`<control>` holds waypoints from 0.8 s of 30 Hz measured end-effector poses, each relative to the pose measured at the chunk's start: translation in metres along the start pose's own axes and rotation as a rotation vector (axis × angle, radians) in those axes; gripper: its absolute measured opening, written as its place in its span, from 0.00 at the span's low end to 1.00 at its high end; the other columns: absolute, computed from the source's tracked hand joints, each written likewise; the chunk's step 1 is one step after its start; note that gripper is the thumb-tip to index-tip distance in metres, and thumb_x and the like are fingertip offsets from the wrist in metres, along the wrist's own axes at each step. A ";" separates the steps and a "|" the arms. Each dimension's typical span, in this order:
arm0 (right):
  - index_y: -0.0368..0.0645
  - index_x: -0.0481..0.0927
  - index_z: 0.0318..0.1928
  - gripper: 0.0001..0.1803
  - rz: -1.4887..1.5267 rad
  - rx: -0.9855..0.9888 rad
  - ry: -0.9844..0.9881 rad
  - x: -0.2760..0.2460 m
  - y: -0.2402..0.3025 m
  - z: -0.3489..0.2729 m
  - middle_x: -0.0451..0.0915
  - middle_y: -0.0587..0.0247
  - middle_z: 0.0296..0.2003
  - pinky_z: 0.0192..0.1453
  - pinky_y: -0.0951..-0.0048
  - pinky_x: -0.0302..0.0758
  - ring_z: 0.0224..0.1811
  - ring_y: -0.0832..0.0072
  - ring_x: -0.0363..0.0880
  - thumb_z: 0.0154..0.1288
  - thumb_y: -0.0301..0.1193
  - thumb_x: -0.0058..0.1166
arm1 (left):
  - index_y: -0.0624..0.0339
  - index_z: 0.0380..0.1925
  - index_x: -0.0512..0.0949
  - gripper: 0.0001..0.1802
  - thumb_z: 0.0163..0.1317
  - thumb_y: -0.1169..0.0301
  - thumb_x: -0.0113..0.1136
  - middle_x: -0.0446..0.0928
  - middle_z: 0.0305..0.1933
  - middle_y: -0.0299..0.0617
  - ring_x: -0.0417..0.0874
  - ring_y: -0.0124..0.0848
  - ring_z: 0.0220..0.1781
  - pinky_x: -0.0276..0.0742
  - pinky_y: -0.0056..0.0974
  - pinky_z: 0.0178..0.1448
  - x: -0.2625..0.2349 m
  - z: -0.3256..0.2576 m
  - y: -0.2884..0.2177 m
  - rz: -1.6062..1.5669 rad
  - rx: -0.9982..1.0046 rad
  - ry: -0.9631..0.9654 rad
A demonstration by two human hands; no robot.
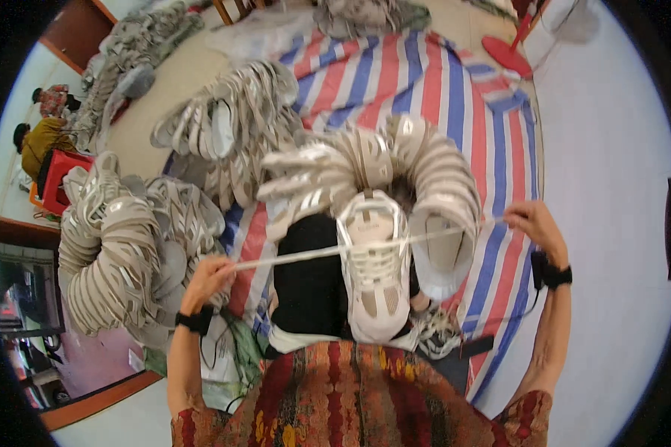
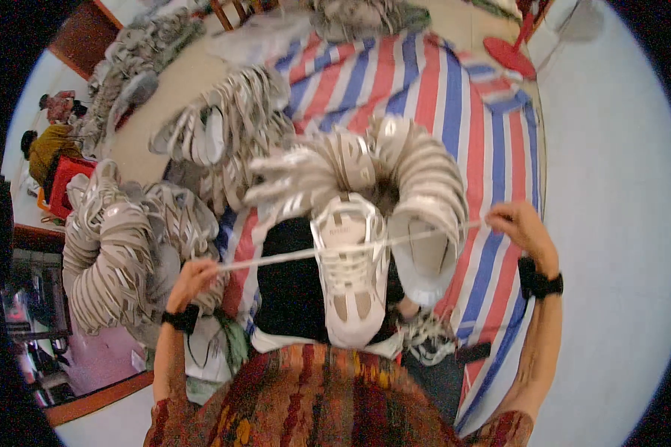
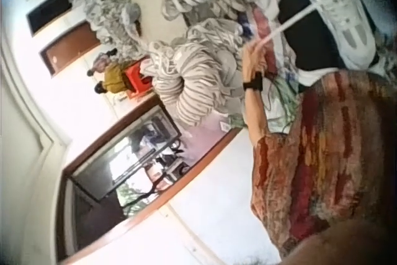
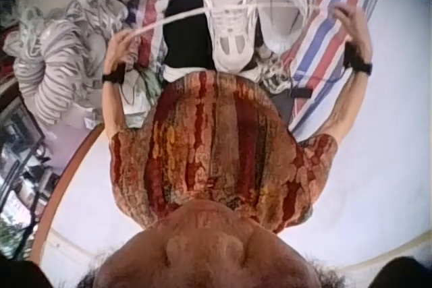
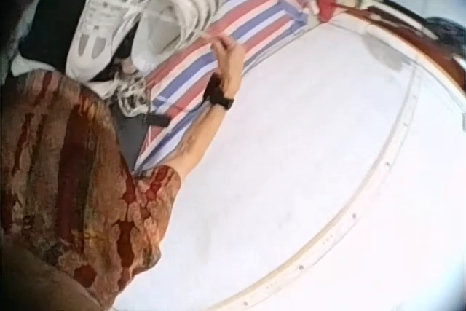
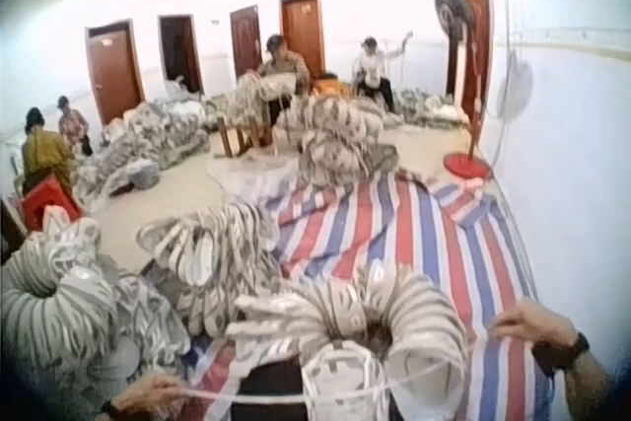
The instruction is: Lacing and tying several pairs of shoes in a manufacturing environment.
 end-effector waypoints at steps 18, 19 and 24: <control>0.36 0.75 0.34 0.06 -0.553 0.064 -0.899 -0.031 -0.120 -0.118 0.75 0.52 0.29 0.38 0.65 0.69 0.32 0.57 0.73 0.59 0.25 0.46 | 0.65 0.25 0.74 0.05 0.55 0.74 0.53 0.70 0.17 0.43 0.71 0.30 0.19 0.66 0.35 0.26 -0.018 -0.068 0.103 0.368 0.156 -0.475; 0.36 0.74 0.35 0.06 -0.606 0.074 -0.932 -0.028 -0.115 -0.121 0.73 0.53 0.30 0.39 0.65 0.68 0.33 0.58 0.71 0.59 0.25 0.46 | 0.61 0.26 0.76 0.06 0.53 0.71 0.54 0.73 0.21 0.44 0.74 0.37 0.24 0.68 0.39 0.30 -0.011 -0.059 0.120 0.501 0.223 -0.403; 0.39 0.76 0.40 0.10 -0.827 0.353 -0.970 -0.007 -0.084 -0.117 0.70 0.57 0.34 0.41 0.67 0.67 0.38 0.63 0.69 0.56 0.24 0.50 | 0.56 0.22 0.77 0.06 0.49 0.66 0.56 0.76 0.25 0.44 0.76 0.46 0.31 0.71 0.46 0.34 0.018 -0.014 0.190 0.480 0.252 -0.238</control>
Point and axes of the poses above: each hand's wrist, its own z-axis towards the middle knuckle, its own x-axis out of the palm, y = z × x, the point moved 4 cm from there along z, towards the middle knuckle
